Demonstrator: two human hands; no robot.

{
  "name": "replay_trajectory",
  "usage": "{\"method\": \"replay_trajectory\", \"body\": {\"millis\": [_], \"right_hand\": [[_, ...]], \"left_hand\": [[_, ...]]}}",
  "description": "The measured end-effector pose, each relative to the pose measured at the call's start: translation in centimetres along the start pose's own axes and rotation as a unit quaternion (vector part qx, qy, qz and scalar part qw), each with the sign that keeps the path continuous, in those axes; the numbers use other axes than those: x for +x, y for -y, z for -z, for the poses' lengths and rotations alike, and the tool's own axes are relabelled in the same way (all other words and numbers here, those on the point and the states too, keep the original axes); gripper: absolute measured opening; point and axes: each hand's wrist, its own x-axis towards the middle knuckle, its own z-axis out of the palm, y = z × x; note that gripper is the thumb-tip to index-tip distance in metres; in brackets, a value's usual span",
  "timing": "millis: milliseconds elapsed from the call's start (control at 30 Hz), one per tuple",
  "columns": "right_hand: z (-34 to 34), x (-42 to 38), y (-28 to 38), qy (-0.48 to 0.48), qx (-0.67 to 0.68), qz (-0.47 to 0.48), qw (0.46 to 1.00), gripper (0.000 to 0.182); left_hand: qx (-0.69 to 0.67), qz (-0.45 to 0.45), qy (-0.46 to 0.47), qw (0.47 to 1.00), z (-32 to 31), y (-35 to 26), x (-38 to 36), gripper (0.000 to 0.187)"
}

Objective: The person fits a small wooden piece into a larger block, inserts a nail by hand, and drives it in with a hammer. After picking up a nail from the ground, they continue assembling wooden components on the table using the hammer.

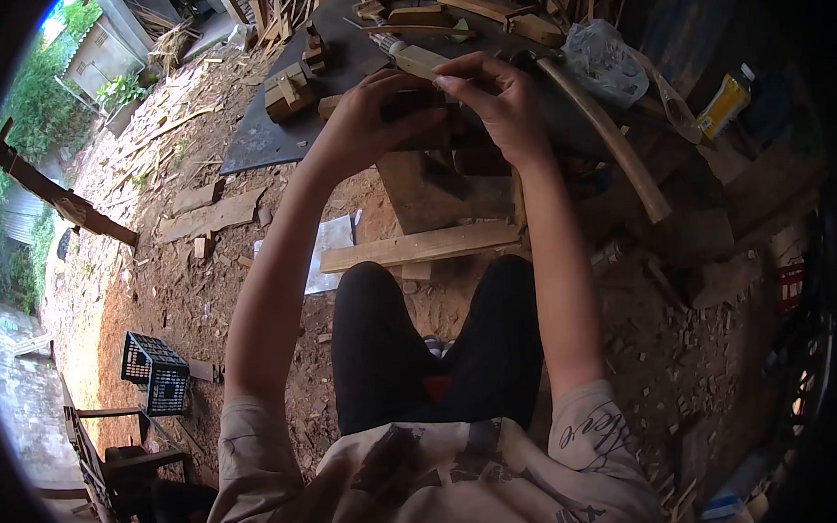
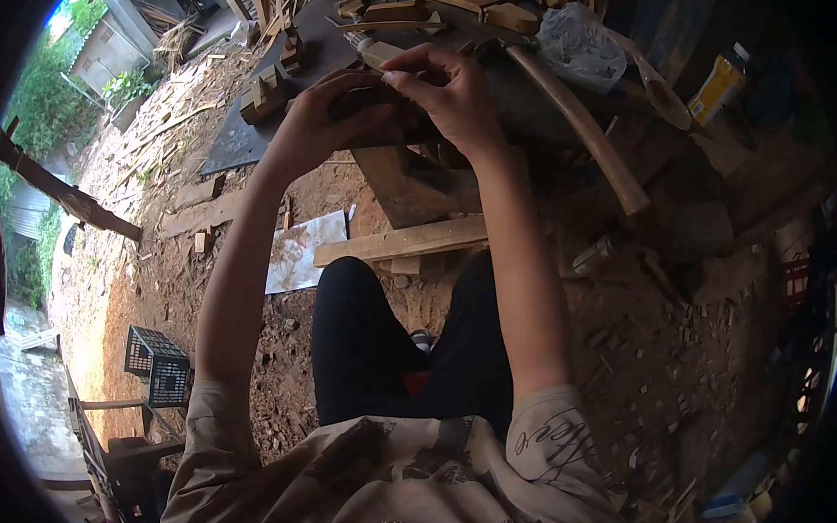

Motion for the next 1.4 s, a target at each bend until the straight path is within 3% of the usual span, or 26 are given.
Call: {"method": "replay_trajectory", "body": {"millis": [267,467,567,1067,1400], "right_hand": [[0.0,-0.2,0.3,0.006,-0.02,0.005,1.0,0.015],[0.0,0.0,0.1,0.018,-0.023,0.017,0.999,0.014],[-0.1,-0.1,0.3,0.028,-0.036,0.013,0.999,0.014],[-0.3,-0.1,-0.2,0.02,-0.075,0.031,0.997,0.015],[-0.2,-0.2,0.0,0.031,-0.08,0.033,0.996,0.013]], "left_hand": [[0.049,-0.024,-0.016,0.998,0.3,-0.6,-0.4,0.048],[-0.042,0.024,0.0,0.999,0.3,-0.1,-1.1,0.048],[-0.017,0.011,0.0,1.0,0.3,0.1,-1.1,0.048],[-0.065,0.002,-0.013,0.998,0.1,1.9,-1.7,0.063],[-0.05,0.004,-0.008,0.999,0.2,1.9,-1.9,0.053]]}}
